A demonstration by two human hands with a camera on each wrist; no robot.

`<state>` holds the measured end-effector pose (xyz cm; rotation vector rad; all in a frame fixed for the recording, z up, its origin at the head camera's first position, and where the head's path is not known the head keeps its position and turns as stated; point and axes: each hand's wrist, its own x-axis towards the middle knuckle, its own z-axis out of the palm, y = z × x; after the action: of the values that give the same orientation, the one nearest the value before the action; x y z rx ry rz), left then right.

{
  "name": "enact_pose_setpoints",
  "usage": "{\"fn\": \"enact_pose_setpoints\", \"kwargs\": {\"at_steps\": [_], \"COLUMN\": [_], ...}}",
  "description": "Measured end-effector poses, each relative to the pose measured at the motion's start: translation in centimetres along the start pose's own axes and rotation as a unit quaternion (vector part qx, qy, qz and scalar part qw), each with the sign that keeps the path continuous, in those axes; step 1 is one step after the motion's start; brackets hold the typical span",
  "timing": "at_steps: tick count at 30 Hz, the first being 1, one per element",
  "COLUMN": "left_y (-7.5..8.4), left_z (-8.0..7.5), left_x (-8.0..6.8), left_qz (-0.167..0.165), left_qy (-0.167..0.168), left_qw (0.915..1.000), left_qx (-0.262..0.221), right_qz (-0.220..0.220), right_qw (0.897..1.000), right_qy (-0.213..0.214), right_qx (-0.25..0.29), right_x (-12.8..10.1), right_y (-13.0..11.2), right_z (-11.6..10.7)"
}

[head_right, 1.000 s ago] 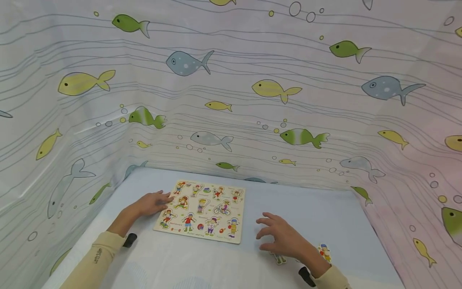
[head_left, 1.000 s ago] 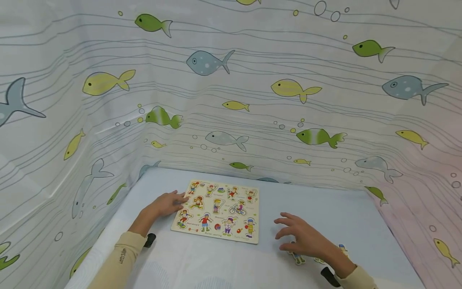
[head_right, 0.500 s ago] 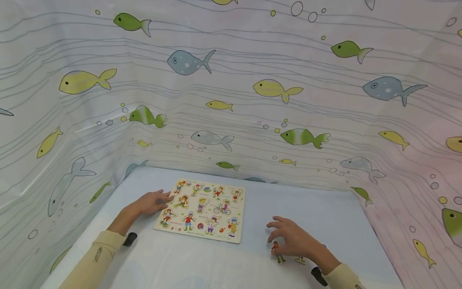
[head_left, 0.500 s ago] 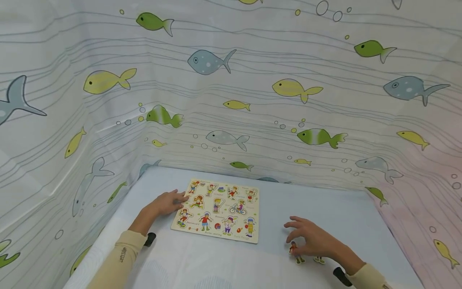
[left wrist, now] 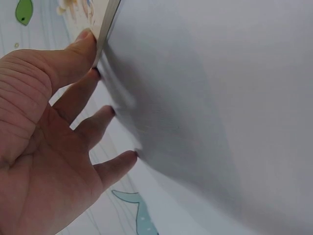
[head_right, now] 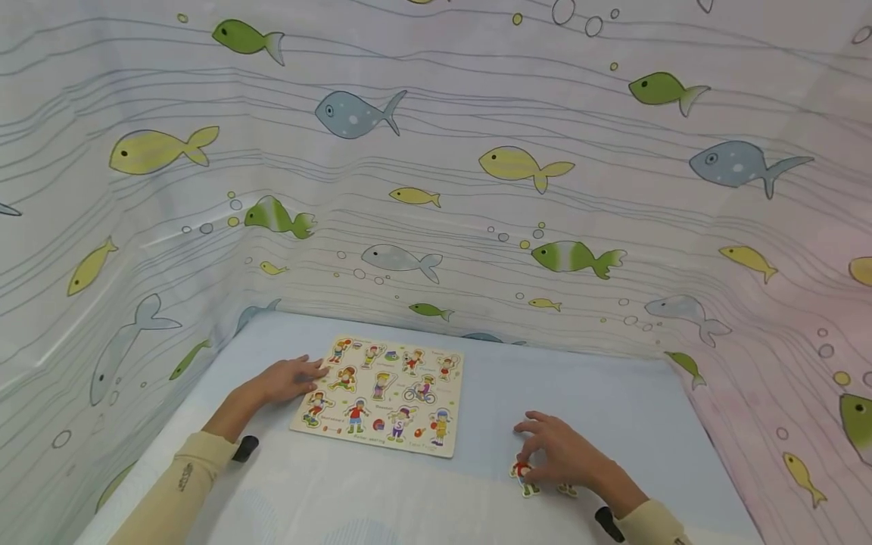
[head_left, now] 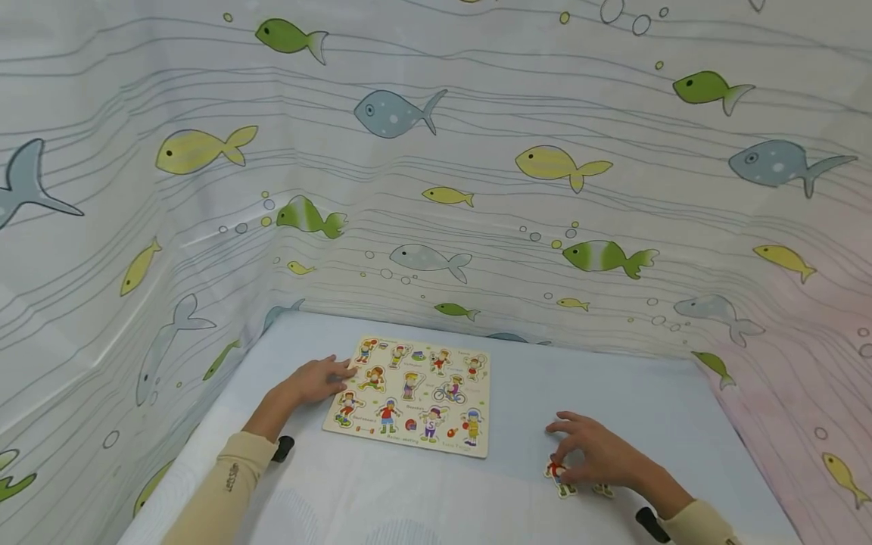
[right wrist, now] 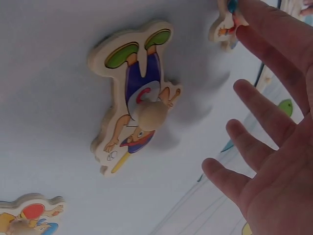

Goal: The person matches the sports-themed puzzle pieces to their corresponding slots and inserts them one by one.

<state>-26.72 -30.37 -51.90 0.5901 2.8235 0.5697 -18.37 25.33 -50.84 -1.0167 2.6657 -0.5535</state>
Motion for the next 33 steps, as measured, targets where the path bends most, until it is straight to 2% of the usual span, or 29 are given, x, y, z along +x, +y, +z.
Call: {"fn": "enact_pose_setpoints", "kwargs": {"at_steps": [5, 12, 17, 25, 33], "left_y": [0.1, 0.1, 0.1, 0.3, 0.2], "left_z": [-0.1, 0.0, 0.1, 0.0, -0.1], "left_x": [0.0, -0.1, -0.1, -0.1, -0.1], "left_qz": [-0.001, 0.002, -0.001, -0.006, -0.01], "left_qy": [0.002, 0.003, -0.002, -0.002, -0.001], "left_qw": [1.0, 1.0, 0.9999, 1.0, 0.9999], "left_qx": [-0.004, -0.008, -0.01, -0.005, -0.008], "right_qz": [0.001, 0.001, 0.018, -0.009, -0.038], "right_qw": [1.0, 1.0, 1.0, 1.0, 0.998], "right_qy": [0.003, 0.002, -0.008, 0.009, 0.042], "right_qx": [-0.015, -0.003, 0.005, 0.004, -0.024], "right_x": [0.0, -0.1, -0.1, 0.2, 1.1], "right_y": [0.1, 0.0, 0.0, -0.2, -1.4], "right_z": [0.0, 0.1, -0.1, -1.1, -2.2]}}
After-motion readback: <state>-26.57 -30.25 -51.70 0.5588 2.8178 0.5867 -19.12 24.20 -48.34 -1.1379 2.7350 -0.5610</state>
